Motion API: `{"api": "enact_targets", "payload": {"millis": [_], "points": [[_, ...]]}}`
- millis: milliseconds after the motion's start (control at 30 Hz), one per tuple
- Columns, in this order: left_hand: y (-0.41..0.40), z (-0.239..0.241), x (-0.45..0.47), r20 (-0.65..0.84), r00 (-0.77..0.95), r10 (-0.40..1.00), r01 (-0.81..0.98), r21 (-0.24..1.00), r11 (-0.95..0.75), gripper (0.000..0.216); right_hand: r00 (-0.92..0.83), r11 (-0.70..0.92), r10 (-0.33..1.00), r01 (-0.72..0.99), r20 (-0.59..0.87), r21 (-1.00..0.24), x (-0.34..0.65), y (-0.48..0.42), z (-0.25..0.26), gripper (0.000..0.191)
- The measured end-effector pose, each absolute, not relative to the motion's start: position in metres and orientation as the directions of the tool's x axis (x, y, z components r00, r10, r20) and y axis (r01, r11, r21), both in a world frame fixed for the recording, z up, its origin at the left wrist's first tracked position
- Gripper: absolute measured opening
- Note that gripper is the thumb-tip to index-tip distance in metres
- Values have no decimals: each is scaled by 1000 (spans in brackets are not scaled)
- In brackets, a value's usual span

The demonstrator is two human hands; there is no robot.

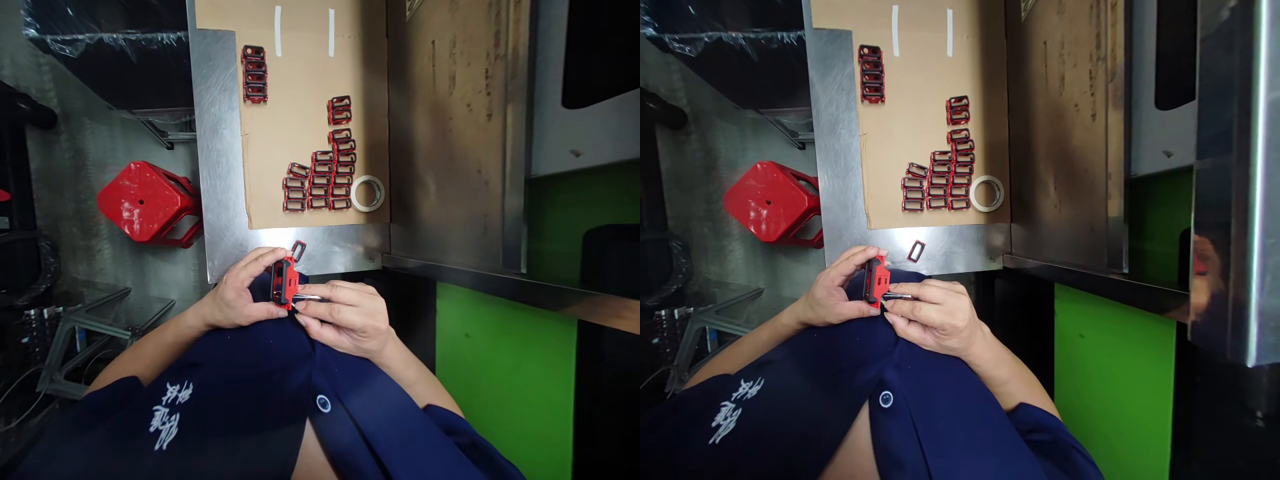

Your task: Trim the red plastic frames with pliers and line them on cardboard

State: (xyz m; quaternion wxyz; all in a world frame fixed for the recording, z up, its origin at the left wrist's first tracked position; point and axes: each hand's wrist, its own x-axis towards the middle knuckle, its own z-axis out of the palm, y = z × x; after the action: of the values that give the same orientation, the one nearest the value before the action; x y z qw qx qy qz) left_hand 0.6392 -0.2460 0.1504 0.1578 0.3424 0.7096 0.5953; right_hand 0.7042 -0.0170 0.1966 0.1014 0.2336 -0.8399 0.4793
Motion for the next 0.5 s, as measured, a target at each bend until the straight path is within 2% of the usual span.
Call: {"api": "enact_targets", "payload": {"millis": [500], "points": [[-247,150,638,185,-726,663,329,939,98,93,-874,440,-326,-478,361,-760,700,-14,199,15]]}}
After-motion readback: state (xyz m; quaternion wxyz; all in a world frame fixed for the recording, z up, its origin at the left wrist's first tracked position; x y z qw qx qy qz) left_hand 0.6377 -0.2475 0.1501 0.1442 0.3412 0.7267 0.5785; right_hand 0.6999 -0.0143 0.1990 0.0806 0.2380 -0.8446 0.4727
